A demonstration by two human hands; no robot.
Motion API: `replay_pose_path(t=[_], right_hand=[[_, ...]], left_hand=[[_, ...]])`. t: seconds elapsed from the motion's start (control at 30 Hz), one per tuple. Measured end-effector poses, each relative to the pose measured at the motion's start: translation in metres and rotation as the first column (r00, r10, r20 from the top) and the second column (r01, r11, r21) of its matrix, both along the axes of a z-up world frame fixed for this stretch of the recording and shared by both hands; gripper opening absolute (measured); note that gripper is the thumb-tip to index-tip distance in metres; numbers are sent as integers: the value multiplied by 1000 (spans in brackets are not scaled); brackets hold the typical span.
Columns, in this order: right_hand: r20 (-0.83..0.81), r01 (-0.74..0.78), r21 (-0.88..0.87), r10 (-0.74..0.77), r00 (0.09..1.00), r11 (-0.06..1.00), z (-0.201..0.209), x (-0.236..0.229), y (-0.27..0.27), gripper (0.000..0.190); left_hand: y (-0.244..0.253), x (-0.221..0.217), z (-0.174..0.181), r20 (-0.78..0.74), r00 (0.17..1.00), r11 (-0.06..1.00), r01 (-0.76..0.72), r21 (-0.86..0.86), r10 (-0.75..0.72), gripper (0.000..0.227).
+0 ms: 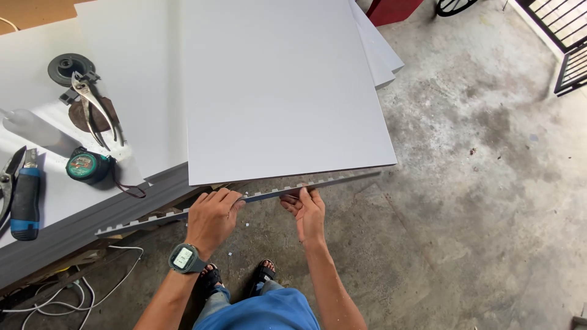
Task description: The recorder measures a white board with a tape measure, cuts a strip, and applies glue to the edge.
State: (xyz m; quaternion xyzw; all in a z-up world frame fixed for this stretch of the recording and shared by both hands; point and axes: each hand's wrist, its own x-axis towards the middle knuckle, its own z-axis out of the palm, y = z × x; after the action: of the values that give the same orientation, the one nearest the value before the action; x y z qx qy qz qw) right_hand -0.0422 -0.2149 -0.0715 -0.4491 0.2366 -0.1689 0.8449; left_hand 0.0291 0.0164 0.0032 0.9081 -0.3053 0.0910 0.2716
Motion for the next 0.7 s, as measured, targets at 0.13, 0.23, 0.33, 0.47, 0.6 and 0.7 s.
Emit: replay_pose_path(t=[0.13,0.23,0.33,0.47,0.6,0.7], right_hand=[[37,-308,-153,317,948,939,23,-11,17,35],[49,-449,-252,475,879,857,-2,-21,58,41],[-67,-562,-293,570,819,774,-22,-14,107,36],[-282,-743,-557,757,589,371,54,30,212,33],[-234,-672,-687,791,565,277,50,87,329,41],[-321,-424,-906,670,669,-11,87,133,415,62]], left_hand=[[35,-9,7,80,997,991,1,-134,9,11],[96,-37,-11,78,987,963,-120,-241,142,9],[153,-79,-37,-29,951,866,-291,-405,306,7],[213,-136,-71,-179,822,680,-552,-482,541,13],[273,-179,-148,-339,569,398,-796,-456,749,21],[334,-198,-201,-465,349,133,-890,-435,814,36]])
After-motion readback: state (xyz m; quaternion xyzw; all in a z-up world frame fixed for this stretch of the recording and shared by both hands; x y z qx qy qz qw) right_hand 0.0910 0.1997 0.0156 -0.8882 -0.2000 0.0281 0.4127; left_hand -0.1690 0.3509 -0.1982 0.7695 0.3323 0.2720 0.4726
